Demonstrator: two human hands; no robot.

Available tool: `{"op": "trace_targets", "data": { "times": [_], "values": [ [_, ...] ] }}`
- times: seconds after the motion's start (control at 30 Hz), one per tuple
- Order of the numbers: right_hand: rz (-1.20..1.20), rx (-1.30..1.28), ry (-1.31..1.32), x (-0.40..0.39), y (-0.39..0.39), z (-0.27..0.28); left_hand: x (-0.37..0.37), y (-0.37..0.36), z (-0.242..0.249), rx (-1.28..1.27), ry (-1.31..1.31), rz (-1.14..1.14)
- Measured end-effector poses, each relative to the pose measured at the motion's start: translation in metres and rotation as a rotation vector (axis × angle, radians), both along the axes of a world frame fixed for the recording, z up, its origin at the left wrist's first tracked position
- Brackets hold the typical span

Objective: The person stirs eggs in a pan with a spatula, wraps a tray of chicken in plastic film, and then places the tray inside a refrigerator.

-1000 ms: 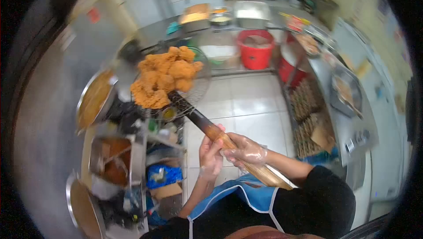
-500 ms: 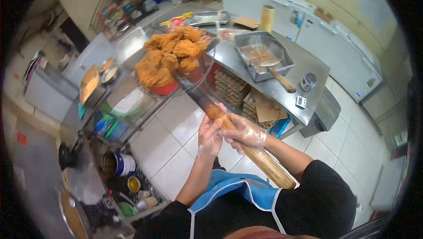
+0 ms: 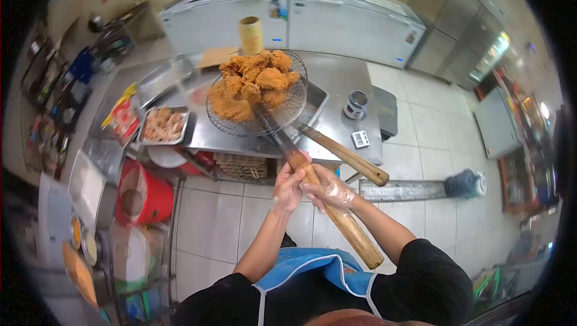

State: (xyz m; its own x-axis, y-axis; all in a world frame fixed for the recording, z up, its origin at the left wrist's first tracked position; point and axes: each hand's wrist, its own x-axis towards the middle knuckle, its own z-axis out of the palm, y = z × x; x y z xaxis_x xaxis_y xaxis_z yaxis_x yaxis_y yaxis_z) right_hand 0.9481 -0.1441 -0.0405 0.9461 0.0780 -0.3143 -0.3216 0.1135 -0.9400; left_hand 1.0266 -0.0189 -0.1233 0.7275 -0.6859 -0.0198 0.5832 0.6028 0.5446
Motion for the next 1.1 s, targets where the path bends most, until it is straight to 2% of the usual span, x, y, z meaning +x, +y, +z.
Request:
{"op": "trace_targets", "data": {
  "times": [0.1,0.13,0.2,0.23,0.27,0.33,0.37,0.43,0.5,0.53,0.57,0.6,0.63,0.67,0.7,0.73,0.8,0.87,0.93,1.0,1.1],
  "values": [
    [-0.112,-0.048,0.025,0.02,0.023,0.011,0.03,0.01,0.004,0.001,0.014,-0.105],
    [-0.113,0.005,0.04,0.016,0.016,-0.023,0.024,0.006,-0.023,0.058,0.034,-0.073],
    [-0.16,0.017,0.061,0.015,0.025,-0.029,0.033,0.018,-0.042,0.047,0.008,-0.173],
    [-0.161,0.007,0.074,0.017,0.026,-0.031,0.037,0.019,-0.048,0.038,0.002,-0.225],
    [-0.16,-0.003,0.084,0.018,0.023,-0.033,0.033,0.013,-0.043,0.081,0.009,-0.165],
    [-0.173,-0.003,0.085,0.02,0.02,-0.046,0.032,0.011,-0.047,0.083,-0.014,-0.198],
    [-0.151,0.073,0.083,0.019,0.015,-0.054,0.033,0.009,-0.049,0.089,-0.036,-0.204],
    [-0.136,0.212,0.072,0.016,0.007,-0.054,0.031,0.01,-0.041,0.144,0.089,-0.213],
    [-0.161,0.346,0.037,0.021,0.007,-0.051,0.041,0.013,-0.051,0.289,0.108,-0.186],
    [-0.186,0.406,-0.002,0.018,0.001,-0.049,0.029,0.015,-0.013,0.235,-0.326,-0.225],
    [-0.198,0.499,0.017,0.007,-0.001,-0.038,0.034,0.014,-0.009,0.263,-0.308,-0.268],
    [-0.208,0.599,0.025,-0.008,0.0,-0.03,0.055,0.011,-0.019,0.315,0.038,-0.321],
    [-0.249,0.577,-0.017,-0.02,0.001,-0.046,0.062,0.012,-0.033,0.216,-0.132,-0.377],
    [-0.285,0.555,-0.05,-0.04,-0.005,-0.06,0.043,0.004,-0.009,0.319,-0.086,-0.283],
    [-0.225,0.539,-0.039,-0.078,-0.014,-0.051,0.023,-0.004,0.016,0.422,-0.037,-0.189],
    [-0.155,0.524,-0.023,-0.119,-0.018,-0.042,0.005,-0.016,0.018,0.484,-0.088,-0.177],
    [-0.272,0.248,-0.063,-0.206,-0.032,-0.06,-0.042,-0.048,0.006,0.575,-0.219,-0.246],
    [-0.417,0.198,-0.01,-0.267,-0.059,-0.156,-0.094,-0.093,-0.025,0.653,-0.331,-0.36],
    [-0.589,0.021,0.071,-0.36,-0.075,-0.16,-0.143,-0.133,-0.053,0.715,-0.431,-0.492],
    [-0.872,0.042,0.146,-0.432,-0.086,-0.204,-0.178,-0.165,-0.075,0.8,-0.529,-0.639],
    [-1.141,0.1,0.07,-0.535,-0.1,-0.218,-0.223,-0.223,-0.105,0.917,-0.662,-0.823]
  ]
}}
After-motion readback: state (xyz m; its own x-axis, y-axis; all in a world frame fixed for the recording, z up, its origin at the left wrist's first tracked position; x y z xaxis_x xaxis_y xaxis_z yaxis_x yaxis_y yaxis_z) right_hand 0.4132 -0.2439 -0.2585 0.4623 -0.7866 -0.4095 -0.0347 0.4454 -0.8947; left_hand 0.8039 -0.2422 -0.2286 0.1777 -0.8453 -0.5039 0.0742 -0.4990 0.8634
